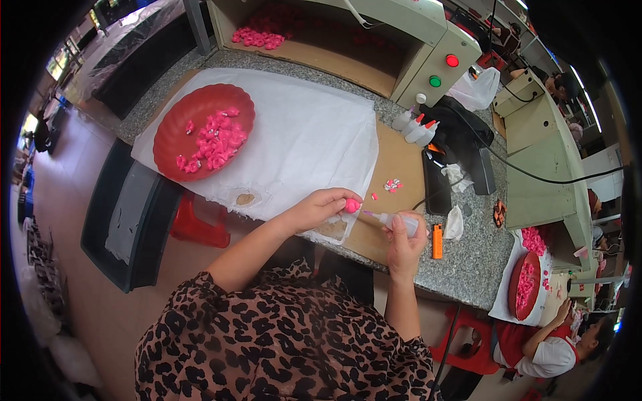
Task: The person assembles small plastic pieces by applying adhesive with a squeeze bottle and attaching small detail parts onto them by hand.
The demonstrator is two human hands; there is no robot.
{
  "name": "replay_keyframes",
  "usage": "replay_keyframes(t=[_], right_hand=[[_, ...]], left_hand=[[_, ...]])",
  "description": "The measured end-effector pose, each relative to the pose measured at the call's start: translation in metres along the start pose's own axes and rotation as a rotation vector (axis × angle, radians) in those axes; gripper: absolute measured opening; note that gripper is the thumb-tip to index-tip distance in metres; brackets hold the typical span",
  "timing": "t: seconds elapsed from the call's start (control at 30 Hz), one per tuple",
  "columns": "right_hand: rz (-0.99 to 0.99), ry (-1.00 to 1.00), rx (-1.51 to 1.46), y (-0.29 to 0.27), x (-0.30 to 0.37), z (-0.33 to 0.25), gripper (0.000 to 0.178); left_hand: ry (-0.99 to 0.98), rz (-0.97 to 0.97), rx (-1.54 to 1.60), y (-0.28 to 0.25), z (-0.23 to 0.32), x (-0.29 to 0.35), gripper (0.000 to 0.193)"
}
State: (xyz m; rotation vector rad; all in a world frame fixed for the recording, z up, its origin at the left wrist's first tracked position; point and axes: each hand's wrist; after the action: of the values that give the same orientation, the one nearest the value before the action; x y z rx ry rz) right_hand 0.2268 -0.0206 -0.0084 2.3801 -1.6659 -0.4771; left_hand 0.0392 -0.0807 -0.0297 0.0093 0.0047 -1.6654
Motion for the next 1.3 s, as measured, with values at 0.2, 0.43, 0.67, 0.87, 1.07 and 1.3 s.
replay_keyframes(t=[0.2,0.43,0.67,0.87,1.07,1.3], right_hand=[[0.021,-0.028,0.001,0.003,0.0,0.001,0.015],[0.07,0.003,-0.054,0.005,0.006,0.006,0.017],[0.126,-0.1,-0.076,0.011,0.013,0.013,0.014],[0.096,-0.085,-0.072,0.01,0.016,0.014,0.016],[0.102,0.011,-0.234,0.004,0.013,0.014,0.017],[0.094,0.412,-0.675,-0.008,-0.003,-0.006,0.023]], left_hand=[[0.002,0.027,-0.052,0.001,0.004,0.0,0.023],[0.07,0.111,0.088,0.007,-0.002,-0.002,0.015],[0.218,0.181,0.103,0.011,-0.012,-0.003,0.012],[0.242,0.199,0.087,0.011,-0.016,-0.003,0.012],[0.242,0.183,0.102,0.011,-0.017,-0.005,0.013],[0.05,0.158,0.233,0.006,-0.004,0.001,0.012]])
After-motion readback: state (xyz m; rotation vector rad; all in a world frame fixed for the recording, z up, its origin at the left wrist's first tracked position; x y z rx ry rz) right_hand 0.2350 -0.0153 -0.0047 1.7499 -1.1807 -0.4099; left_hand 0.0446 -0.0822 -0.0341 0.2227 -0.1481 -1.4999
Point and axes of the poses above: each hand's wrist, its own x-axis away from the middle knuckle, its own y-axis out of the palm, z = x × y, and after that the axes turned 12 degrees about -x, right-handed
